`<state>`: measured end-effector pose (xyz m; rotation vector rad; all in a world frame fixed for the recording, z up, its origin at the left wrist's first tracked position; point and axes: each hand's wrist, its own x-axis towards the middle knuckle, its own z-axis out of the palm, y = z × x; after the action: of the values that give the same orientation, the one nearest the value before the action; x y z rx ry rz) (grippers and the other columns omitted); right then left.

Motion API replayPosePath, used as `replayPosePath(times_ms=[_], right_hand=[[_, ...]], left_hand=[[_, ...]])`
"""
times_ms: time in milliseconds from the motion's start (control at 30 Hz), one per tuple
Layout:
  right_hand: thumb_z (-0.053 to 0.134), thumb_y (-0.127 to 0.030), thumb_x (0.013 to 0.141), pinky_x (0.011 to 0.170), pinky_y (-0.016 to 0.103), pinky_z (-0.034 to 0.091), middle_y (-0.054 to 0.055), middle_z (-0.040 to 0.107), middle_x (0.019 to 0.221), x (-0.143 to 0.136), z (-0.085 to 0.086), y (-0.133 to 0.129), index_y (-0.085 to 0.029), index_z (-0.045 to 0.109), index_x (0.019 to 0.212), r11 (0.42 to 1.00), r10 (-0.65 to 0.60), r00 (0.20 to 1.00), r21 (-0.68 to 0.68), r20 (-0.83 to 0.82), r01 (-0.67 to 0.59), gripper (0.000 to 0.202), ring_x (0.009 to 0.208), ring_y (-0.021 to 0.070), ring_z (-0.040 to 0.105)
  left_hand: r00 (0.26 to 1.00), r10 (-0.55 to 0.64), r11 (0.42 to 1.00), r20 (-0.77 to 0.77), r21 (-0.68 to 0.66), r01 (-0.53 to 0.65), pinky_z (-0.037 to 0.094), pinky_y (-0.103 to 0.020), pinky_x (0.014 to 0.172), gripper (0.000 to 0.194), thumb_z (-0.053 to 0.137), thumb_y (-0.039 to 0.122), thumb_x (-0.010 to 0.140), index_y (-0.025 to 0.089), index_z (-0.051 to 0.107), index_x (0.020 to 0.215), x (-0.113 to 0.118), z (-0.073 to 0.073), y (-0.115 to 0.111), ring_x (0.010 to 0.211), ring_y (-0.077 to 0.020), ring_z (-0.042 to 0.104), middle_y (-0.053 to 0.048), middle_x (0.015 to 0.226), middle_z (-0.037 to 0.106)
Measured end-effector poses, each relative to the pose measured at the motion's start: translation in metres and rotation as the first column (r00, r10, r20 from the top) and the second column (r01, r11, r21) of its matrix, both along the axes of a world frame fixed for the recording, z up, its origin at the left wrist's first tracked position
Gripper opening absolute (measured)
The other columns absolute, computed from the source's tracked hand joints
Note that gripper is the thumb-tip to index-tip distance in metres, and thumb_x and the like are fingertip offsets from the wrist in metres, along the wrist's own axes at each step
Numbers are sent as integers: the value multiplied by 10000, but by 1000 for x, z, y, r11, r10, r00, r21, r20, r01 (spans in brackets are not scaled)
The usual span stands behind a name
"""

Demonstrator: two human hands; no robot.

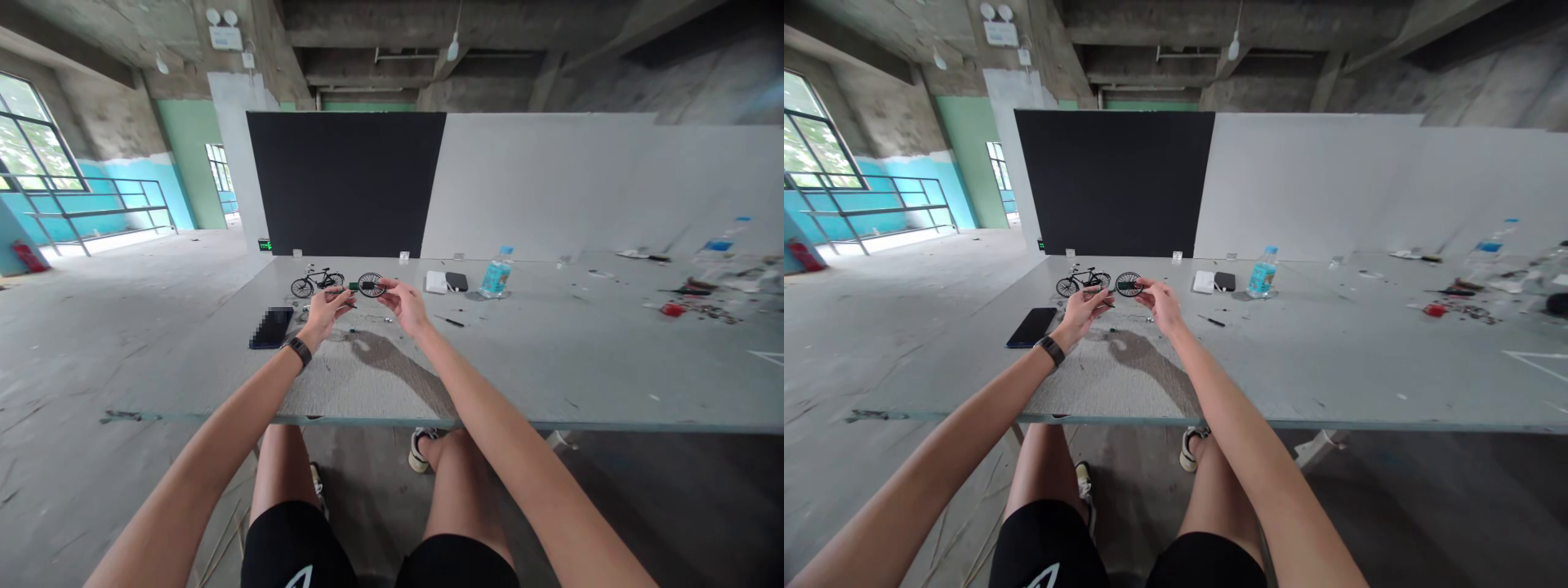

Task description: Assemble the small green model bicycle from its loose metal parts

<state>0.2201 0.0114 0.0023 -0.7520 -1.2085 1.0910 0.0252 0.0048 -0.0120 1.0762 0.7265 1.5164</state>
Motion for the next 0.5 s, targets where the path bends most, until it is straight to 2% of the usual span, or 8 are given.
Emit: replayPosePath(times_ms=[67, 200, 333, 500], right_hand=[[724, -366, 777, 884, 347, 617, 45, 742, 1058, -1, -2, 1, -206, 702, 956, 999, -25, 999, 49, 28, 24, 241, 874, 174, 721], [822, -496, 681, 837, 384, 631, 61, 743, 974, -3, -7, 2, -199, 674, 946, 982, -131, 977, 157, 170, 105, 424, 835, 209, 728], [797, -541, 703, 787, 384, 633, 75, 735, 902, -4, -9, 2, -195, 661, 925, 965, -204, 953, 208, 223, 158, 433, 818, 233, 736], [760, -531, 742, 765, 366, 634, 95, 725, 992, -2, -10, 4, -191, 651, 927, 941, -284, 935, 250, 214, 229, 402, 824, 222, 733]], left_hand=[[1000, -8, 1000, 21, -14, 8, 577, -314, 826, 330, 820, 248, 785, 124, 595, 992, 0, -1, 1, 778, -143, 730, -73, 902, 743], [997, -58, 998, 44, -13, 58, 573, -303, 812, 354, 840, 273, 765, 124, 608, 987, 0, -2, 2, 807, -154, 735, -79, 918, 746], [993, -103, 995, 56, 7, 103, 565, -289, 788, 365, 859, 290, 739, 128, 625, 967, 0, -4, 3, 804, -159, 735, -81, 926, 750], [994, -87, 996, 70, 2, 87, 564, -294, 788, 348, 851, 277, 748, 128, 629, 971, -1, -3, 3, 790, -158, 733, -82, 914, 752]])
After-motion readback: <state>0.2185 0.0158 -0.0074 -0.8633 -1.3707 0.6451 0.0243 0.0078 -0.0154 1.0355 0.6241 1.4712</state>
